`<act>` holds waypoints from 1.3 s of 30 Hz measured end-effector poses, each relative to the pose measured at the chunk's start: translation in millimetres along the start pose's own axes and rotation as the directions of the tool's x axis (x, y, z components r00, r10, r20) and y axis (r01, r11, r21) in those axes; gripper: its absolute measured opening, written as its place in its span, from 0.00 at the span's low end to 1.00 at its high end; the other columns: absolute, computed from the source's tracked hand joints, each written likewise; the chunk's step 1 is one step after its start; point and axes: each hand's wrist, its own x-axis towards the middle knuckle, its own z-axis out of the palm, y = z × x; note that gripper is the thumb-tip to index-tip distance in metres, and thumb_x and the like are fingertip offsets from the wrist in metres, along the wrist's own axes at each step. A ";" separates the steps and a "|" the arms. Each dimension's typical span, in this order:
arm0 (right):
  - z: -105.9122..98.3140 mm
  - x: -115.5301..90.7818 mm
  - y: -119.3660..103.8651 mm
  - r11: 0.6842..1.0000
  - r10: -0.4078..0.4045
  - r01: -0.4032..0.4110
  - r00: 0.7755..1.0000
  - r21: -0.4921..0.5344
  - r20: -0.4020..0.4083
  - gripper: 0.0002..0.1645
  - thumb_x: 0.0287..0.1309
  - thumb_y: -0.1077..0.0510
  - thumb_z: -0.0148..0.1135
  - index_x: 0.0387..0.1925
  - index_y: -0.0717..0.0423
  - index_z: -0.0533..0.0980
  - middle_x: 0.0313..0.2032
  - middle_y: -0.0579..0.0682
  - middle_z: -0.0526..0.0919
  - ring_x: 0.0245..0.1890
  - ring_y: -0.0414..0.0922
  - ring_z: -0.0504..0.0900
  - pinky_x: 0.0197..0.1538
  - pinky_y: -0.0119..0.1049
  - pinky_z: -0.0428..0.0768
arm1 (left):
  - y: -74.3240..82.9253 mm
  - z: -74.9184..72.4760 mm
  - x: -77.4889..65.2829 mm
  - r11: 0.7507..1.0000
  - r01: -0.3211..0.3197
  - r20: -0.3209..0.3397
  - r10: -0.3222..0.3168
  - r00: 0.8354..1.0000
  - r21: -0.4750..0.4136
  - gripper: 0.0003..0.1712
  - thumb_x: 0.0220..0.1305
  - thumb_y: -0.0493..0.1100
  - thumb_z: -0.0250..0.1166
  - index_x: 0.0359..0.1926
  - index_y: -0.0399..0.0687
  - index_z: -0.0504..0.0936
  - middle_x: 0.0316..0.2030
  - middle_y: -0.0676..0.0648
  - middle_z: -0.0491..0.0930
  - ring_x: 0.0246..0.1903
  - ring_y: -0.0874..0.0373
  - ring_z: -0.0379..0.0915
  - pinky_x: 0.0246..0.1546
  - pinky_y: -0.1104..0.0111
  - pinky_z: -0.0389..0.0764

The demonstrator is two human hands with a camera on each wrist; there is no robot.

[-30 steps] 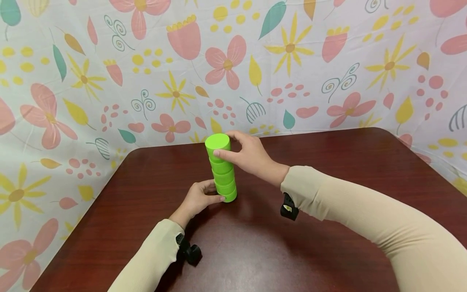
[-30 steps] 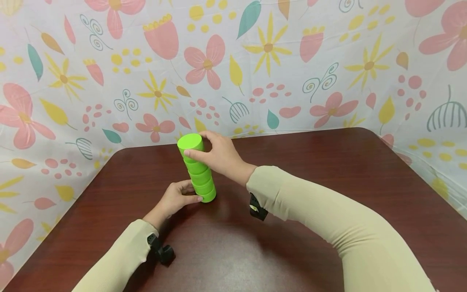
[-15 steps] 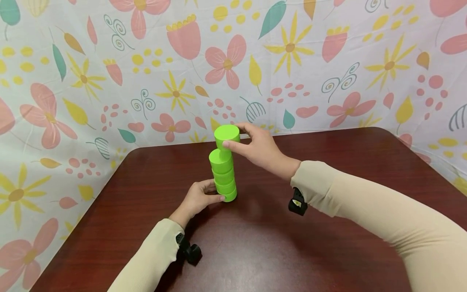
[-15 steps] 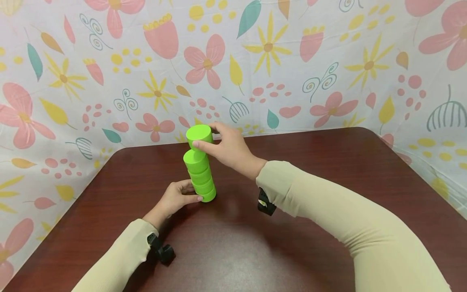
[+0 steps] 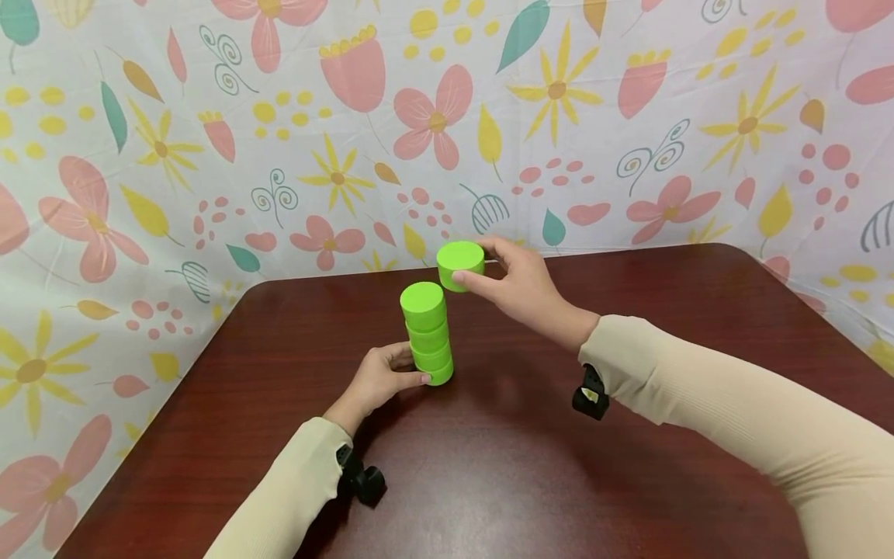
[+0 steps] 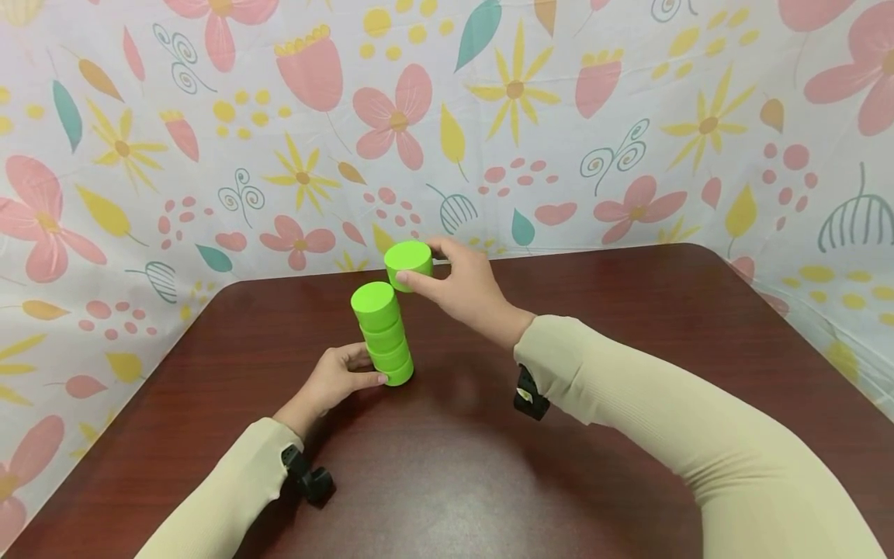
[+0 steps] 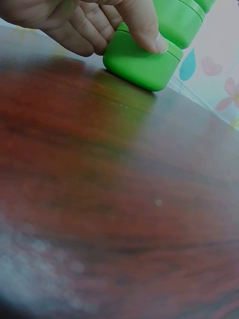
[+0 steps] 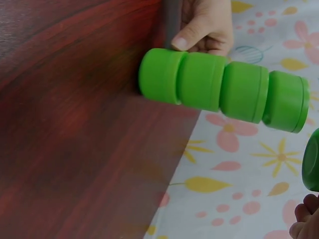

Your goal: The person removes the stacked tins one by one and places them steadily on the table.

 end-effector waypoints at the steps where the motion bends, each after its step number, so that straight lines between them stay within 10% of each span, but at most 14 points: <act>1: -0.2 -1.1 1.6 1.000 0.004 -0.004 1.000 -0.006 0.001 0.29 0.50 0.44 0.67 0.53 0.49 0.74 0.48 0.45 0.80 0.52 0.42 0.75 0.55 0.42 0.73 | 0.2 0.0 0.1 1.000 0.000 -0.001 0.000 1.000 -0.001 0.29 0.50 0.31 0.70 0.56 0.35 0.75 0.51 0.37 0.78 0.52 0.45 0.74 0.50 0.60 0.77; 39: 29.9 -52.2 60.6 0.994 0.096 -0.099 0.994 0.038 0.055 0.28 0.46 0.47 0.71 0.50 0.50 0.75 0.46 0.45 0.81 0.52 0.45 0.76 0.54 0.47 0.74 | 0.2 2.2 0.6 1.000 0.016 0.003 -0.016 1.000 -0.025 0.30 0.49 0.31 0.69 0.56 0.33 0.74 0.51 0.36 0.77 0.53 0.44 0.74 0.49 0.62 0.78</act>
